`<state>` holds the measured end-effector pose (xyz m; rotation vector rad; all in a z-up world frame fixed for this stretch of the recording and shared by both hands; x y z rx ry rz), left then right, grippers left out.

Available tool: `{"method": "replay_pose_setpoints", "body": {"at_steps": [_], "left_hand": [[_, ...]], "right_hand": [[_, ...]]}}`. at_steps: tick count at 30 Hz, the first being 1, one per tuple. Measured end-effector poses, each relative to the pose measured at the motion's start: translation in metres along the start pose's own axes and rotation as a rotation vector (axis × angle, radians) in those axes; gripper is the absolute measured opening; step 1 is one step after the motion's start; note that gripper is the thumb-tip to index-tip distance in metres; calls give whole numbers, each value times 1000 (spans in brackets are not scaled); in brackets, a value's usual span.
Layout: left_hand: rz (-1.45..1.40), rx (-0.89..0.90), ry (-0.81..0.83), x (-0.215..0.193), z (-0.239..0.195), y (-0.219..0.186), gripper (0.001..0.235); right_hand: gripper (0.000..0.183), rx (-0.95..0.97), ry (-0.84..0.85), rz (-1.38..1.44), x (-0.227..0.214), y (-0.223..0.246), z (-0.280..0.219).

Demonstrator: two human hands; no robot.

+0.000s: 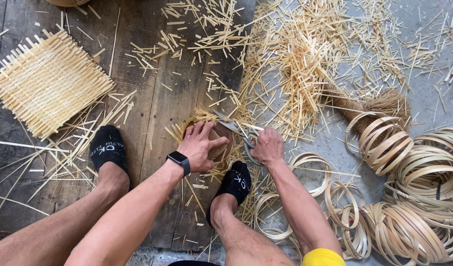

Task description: The person weaves small round bamboo baskets by placing a circular bamboo frame over a flat woven mat, folding the mat into a cylindrical shape, and trimming the excess with shears. The person then stacks the finished baskets with others.

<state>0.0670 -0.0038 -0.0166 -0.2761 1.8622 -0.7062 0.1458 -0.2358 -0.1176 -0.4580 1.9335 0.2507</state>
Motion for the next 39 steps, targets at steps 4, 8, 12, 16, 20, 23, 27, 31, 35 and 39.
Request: {"method": "replay_pose_setpoints", "body": {"at_steps": [4, 8, 12, 16, 20, 23, 27, 31, 35, 39], "left_hand": [[-104, -238, -329, -7, -15, 4, 97], [-328, -488, -546, 5, -23, -4, 112], [-290, -566, -420, 15, -16, -1, 105], [-228, -444, -392, 1, -16, 5, 104], [-239, -463, -249, 10, -15, 5, 98], [-234, -360, -262, 6, -11, 1, 94], [-182, -349, -82, 9, -7, 8, 95], [-207, -303, -46, 4, -7, 13, 92], [-175, -163, 53, 7, -8, 7, 91], [-149, -332, -202, 0, -15, 7, 89]], "right_hand": [[33, 61, 163, 63, 6, -15, -3], [51, -142, -324, 81, -30, 5, -8], [46, 5, -70, 52, -9, 6, -1], [28, 93, 165, 73, 9, -8, -2], [46, -141, -353, 83, -13, 2, -8], [41, -67, -212, 39, -1, 0, -2], [30, 80, 228, 31, 14, -16, -3], [43, -65, -108, 8, -20, -1, -3], [41, -105, -199, 19, -17, 16, 5], [23, 28, 198, 12, 7, -4, 5]]}}
Point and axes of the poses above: each hand's wrist, its own z-axis towards the middle knuckle, its own x-axis out of the palm, y = z × x, the point moved 7 cm from there along z, towards the middle knuckle, and after that the axes turned 8 degrees about x, right-handed, at the moved point
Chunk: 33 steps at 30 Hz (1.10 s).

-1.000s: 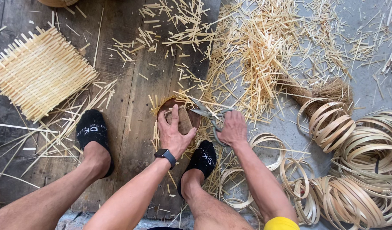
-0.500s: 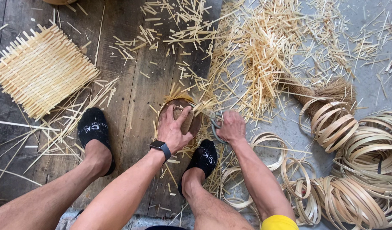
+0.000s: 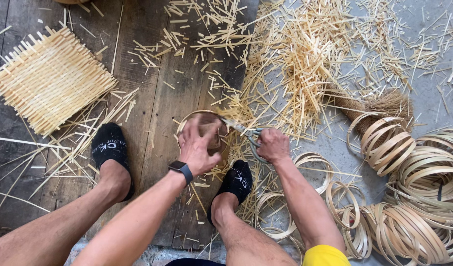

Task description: The person weaves small round bamboo baskets by placing a circular bamboo frame over a flat woven mat, folding the mat into a cylindrical shape, and trimming the excess with shears. The person then stacks the finished baskets with others.

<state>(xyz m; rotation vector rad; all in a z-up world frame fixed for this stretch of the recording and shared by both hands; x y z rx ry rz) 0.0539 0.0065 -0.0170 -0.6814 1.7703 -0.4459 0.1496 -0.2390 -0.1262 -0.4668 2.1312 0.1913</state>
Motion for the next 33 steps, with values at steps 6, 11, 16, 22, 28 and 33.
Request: {"method": "replay_pose_setpoints", "body": {"at_steps": [6, 11, 16, 22, 28, 33], "left_hand": [[-63, -105, -167, 10, -2, -5, 76], [-10, -34, -43, 2, 4, -5, 74], [36, 105, 109, -7, 7, -7, 73], [78, 255, 267, -4, 12, -7, 76], [-204, 110, 38, -1, 23, 33, 76], [-379, -558, -17, 25, 38, 104, 48]], "right_hand": [[51, -137, -386, 78, -39, 7, -16], [25, -96, -314, 9, -22, 16, -7], [29, -123, -225, 66, -14, 2, -13], [40, -109, -157, 67, -20, 16, -5], [40, 338, 64, 316, 10, -45, 2], [69, 447, -305, 292, -12, -52, -18]]}}
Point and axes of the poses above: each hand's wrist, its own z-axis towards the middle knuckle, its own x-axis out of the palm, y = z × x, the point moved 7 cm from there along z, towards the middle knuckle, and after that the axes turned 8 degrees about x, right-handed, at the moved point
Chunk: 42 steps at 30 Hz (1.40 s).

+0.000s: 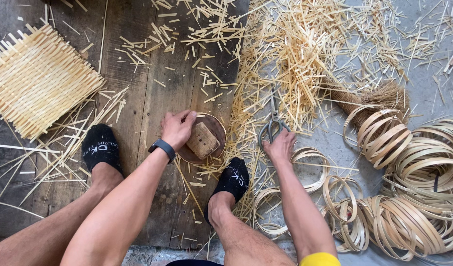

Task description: The person weaves small round bamboo baskets by placing a circular bamboo frame over a flat woven mat, folding the mat into a cylindrical shape, and trimming the excess with shears. The person then stacks the finished baskets with others.

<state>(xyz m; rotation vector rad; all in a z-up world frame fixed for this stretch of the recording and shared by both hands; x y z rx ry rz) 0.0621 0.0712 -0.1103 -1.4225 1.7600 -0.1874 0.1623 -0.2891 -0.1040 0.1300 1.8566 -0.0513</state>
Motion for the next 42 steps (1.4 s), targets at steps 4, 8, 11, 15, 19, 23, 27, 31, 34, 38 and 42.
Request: {"method": "replay_pose_setpoints", "body": {"at_steps": [4, 8, 11, 15, 19, 23, 27, 31, 34, 38, 42], "left_hand": [[-40, 60, 57, 24, 13, -10, 38], [-65, 169, -9, 41, 11, -23, 32], [32, 111, -25, 47, 14, -20, 31], [-67, 103, -33, 48, 14, -18, 33], [-195, 146, -240, 19, -1, -3, 31], [-78, -131, -68, 12, -28, 48, 30], [-450, -99, 36, 14, -30, 51, 34], [-225, -177, -33, 7, -30, 47, 31], [-149, -186, -54, -1, -30, 38, 32], [-617, -260, -33, 11, -49, 41, 32], [-1177, -442, 152, 60, -87, 54, 23]], "right_hand": [[48, 45, 575, 543, 25, 50, -36], [26, 103, 727, 945, 35, 85, -48], [19, 123, 702, 934, 42, 88, -41], [23, 209, 703, 885, 47, 77, -41], [28, 237, 885, 891, 49, 70, -59], [28, 303, 974, 1028, 63, 56, -86], [25, 332, 973, 1158, 78, 55, -89], [23, 331, 909, 1113, 79, 53, -89], [24, 345, 871, 1114, 62, 56, -91], [24, 353, 980, 1419, 40, 69, -103], [21, 398, 1034, 1444, 49, 78, -117]]}}
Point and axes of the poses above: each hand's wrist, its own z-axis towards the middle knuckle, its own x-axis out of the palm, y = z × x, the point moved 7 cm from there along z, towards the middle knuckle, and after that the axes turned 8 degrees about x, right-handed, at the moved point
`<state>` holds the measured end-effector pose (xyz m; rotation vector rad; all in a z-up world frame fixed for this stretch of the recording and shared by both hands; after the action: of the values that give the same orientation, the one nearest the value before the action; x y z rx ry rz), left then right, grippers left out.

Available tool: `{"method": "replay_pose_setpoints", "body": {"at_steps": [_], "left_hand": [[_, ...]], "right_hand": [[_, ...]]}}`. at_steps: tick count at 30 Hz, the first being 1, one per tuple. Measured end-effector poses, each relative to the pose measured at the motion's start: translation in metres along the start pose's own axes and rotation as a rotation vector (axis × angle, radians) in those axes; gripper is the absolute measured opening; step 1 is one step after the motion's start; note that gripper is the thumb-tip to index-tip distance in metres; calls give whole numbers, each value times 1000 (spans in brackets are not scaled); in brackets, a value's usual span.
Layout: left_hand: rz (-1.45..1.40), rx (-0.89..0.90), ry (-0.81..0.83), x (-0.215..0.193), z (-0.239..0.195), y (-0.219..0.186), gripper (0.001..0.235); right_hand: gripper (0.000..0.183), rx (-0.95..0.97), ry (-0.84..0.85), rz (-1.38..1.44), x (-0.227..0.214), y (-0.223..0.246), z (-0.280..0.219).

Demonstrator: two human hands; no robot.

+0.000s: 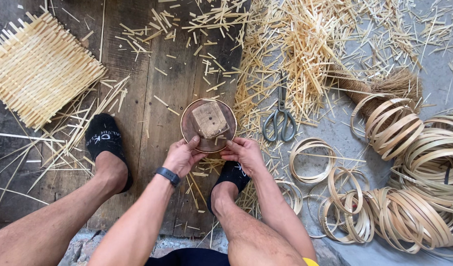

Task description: The person weaves small round bamboo baskets by placing a circular bamboo frame over a flat woven mat, folding the mat into a cylindrical shape, and trimming the excess with shears. The person then stacks the finished baskets with others.

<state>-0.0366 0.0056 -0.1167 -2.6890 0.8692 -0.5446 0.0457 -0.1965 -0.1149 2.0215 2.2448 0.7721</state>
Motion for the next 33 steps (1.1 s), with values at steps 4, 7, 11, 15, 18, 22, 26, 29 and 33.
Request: {"method": "replay_pose_setpoints", "body": {"at_steps": [4, 7, 11, 15, 18, 22, 26, 29, 33], "left_hand": [[18, 114, -94, -5, 13, 22, 18], [78, 125, -191, -11, 18, 31, 17], [167, 160, -159, -4, 11, 1, 18], [666, 496, 108, 12, -18, -70, 31], [890, 811, 185, 40, -49, -100, 45], [872, 1011, 135, 83, -65, -109, 52], [938, 722, 1, 78, -41, -104, 49], [831, 1076, 220, 89, -48, -123, 51], [870, 1034, 244, 87, -31, -125, 57]], "right_hand": [[15, -6, -131, -25, 0, -15, 21], [15, -13, -208, -52, 2, -25, 25], [30, 3, -171, -131, 14, -3, 7], [69, -192, -254, -260, 25, 43, -29], [100, -220, -9, -298, 56, 55, -42], [108, -250, -270, -290, 64, 60, -39], [109, -266, -320, -273, 71, 52, -34], [104, -315, -348, -327, 67, 56, -37], [96, -279, -284, -304, 63, 59, -26]]}}
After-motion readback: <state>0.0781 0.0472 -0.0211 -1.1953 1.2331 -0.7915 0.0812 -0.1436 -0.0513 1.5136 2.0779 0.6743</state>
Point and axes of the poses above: each hand's wrist, its own z-axis towards the middle knuckle, its own x-axis out of the palm, y = z × x, the point moved 7 cm from there along z, towards the middle knuckle, and after that the axes turned 8 degrees about x, right-handed, at the moved point
